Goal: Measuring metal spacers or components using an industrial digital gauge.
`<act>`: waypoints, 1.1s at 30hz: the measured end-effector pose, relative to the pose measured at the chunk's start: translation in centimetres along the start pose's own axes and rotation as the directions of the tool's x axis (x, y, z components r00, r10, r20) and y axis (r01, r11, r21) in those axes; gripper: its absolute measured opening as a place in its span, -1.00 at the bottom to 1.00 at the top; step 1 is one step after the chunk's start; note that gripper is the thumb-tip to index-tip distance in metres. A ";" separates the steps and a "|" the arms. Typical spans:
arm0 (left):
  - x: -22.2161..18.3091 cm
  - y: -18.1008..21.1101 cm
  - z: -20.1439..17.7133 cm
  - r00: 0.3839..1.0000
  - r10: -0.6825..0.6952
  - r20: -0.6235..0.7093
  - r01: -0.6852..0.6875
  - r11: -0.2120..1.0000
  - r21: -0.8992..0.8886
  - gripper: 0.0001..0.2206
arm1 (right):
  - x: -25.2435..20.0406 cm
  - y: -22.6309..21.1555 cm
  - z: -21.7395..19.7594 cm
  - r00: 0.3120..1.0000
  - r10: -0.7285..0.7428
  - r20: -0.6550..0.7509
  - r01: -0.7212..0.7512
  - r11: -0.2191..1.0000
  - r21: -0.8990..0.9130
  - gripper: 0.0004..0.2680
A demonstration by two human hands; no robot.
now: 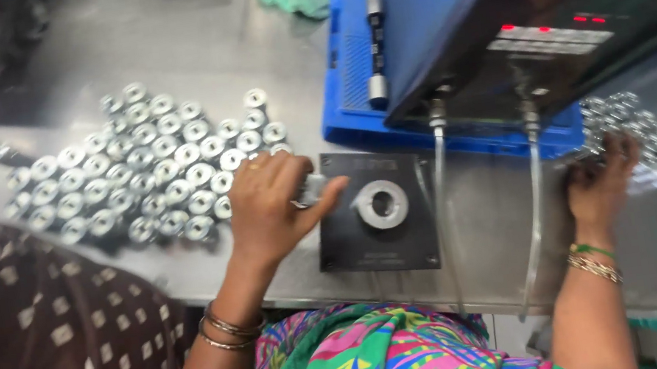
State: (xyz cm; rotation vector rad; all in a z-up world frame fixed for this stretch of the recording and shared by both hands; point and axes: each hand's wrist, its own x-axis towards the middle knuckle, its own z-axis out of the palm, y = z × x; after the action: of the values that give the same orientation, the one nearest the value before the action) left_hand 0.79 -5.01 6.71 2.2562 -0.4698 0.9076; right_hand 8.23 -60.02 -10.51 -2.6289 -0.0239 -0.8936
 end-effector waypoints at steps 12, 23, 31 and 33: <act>-13.1 -5.6 1.4 0.971 -0.229 -0.066 0.215 0.724 0.655 -0.67 | -0.4 1.5 -0.1 0.986 -0.169 -0.019 0.167 0.983 -0.074 -0.56; -9.8 -6.1 1.4 0.593 -0.756 -0.277 0.796 0.497 0.346 -0.24 | -0.3 5.3 2.6 0.998 -0.043 0.037 0.037 0.986 0.163 -0.66; -8.1 -7.1 0.4 0.527 -0.805 -0.272 0.844 0.459 0.277 -0.23 | 0.9 5.0 3.5 0.996 0.007 0.084 -0.024 0.980 0.196 -0.61; -7.5 -7.6 0.2 0.497 -0.820 -0.284 0.865 0.445 0.230 -0.23 | 0.5 4.9 3.1 0.995 0.026 0.096 -0.044 0.980 0.193 -0.60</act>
State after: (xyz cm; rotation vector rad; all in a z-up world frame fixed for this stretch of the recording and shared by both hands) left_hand -0.28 0.94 -2.14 2.2523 0.9441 0.5777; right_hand 11.09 -63.61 -14.13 -2.4776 -0.0847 -0.7173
